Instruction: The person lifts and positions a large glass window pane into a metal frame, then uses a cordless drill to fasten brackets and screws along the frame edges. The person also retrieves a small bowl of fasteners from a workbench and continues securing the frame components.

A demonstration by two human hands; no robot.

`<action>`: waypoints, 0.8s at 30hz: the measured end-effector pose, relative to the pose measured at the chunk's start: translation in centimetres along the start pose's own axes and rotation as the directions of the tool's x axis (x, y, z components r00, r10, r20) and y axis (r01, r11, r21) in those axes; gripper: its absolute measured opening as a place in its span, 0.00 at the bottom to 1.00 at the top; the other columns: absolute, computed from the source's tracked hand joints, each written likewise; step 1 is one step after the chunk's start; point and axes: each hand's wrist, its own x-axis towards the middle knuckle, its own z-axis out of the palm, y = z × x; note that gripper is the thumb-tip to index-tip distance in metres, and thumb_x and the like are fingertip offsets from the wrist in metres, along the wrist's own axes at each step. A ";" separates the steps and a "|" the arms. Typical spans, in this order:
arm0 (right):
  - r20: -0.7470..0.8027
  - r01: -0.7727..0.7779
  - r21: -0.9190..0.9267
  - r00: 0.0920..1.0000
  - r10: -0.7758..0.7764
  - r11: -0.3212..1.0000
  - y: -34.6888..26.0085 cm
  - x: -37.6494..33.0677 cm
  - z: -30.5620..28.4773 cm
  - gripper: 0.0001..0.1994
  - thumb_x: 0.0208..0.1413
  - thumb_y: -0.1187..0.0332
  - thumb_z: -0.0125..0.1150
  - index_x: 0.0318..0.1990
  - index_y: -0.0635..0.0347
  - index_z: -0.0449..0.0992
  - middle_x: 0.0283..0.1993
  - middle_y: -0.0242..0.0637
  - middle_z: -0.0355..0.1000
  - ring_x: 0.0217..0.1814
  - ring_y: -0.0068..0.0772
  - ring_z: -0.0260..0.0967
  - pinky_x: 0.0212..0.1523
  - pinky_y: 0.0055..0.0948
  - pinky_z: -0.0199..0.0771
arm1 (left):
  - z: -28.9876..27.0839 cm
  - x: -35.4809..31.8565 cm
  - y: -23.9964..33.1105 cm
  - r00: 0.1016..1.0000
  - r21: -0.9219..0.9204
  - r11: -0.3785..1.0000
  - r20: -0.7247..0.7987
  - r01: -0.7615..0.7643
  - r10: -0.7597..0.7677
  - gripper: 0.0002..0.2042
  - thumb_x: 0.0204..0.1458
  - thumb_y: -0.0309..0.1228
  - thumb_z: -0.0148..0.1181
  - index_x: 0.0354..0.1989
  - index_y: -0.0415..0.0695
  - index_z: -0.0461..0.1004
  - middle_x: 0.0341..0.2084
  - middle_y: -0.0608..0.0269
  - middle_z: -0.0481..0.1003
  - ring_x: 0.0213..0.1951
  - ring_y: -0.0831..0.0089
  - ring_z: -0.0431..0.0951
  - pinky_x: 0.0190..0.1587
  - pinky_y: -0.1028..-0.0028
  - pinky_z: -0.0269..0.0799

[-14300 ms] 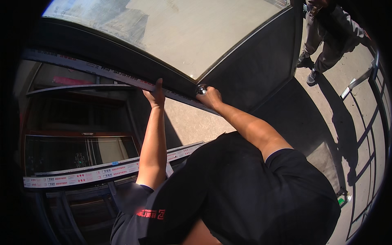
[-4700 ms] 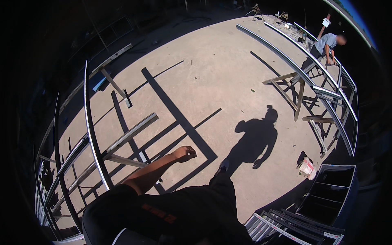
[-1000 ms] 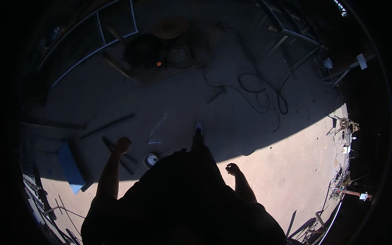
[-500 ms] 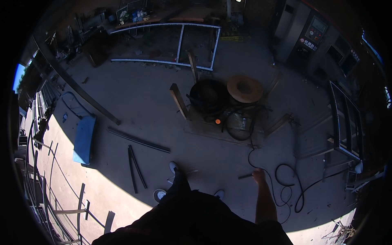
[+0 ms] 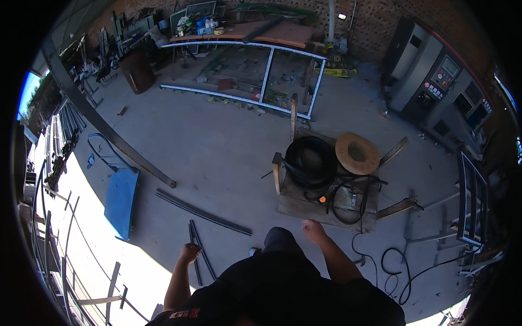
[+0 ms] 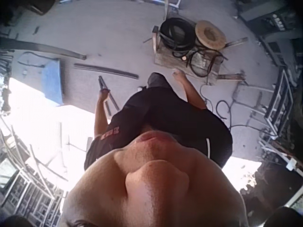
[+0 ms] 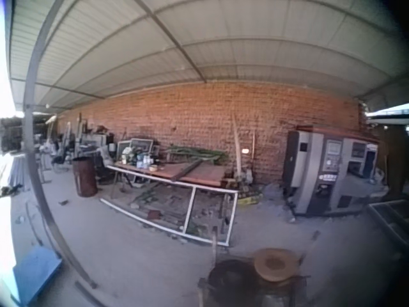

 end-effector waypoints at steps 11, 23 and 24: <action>-0.347 0.328 0.184 0.903 -0.251 0.927 -18.5 28.0 0.4 0.08 0.62 0.72 0.60 0.46 0.60 0.81 0.29 0.37 0.80 0.29 0.29 0.79 0.34 0.27 0.78 | -5.1 17.2 3.6 0.991 -0.077 0.995 0.125 0.065 -0.055 0.10 0.61 0.34 0.60 0.41 0.41 0.83 0.31 0.58 0.83 0.33 0.70 0.84 0.38 0.69 0.79; 0.074 0.423 0.051 0.902 -0.426 0.905 -41.7 59.2 3.3 0.09 0.60 0.67 0.63 0.47 0.54 0.81 0.33 0.40 0.81 0.33 0.38 0.80 0.36 0.33 0.78 | -16.1 27.3 13.4 0.973 -0.228 0.951 -0.048 0.209 -0.226 0.08 0.55 0.29 0.61 0.31 0.39 0.83 0.23 0.59 0.81 0.25 0.69 0.81 0.31 0.67 0.78; 0.107 0.395 0.023 0.912 -0.395 0.918 -42.4 61.3 3.5 0.10 0.60 0.67 0.63 0.47 0.55 0.81 0.34 0.40 0.82 0.34 0.39 0.80 0.37 0.34 0.79 | -16.8 29.1 14.6 0.960 -0.198 0.945 -0.057 0.260 -0.276 0.08 0.55 0.30 0.61 0.31 0.38 0.83 0.23 0.58 0.81 0.26 0.68 0.82 0.32 0.66 0.78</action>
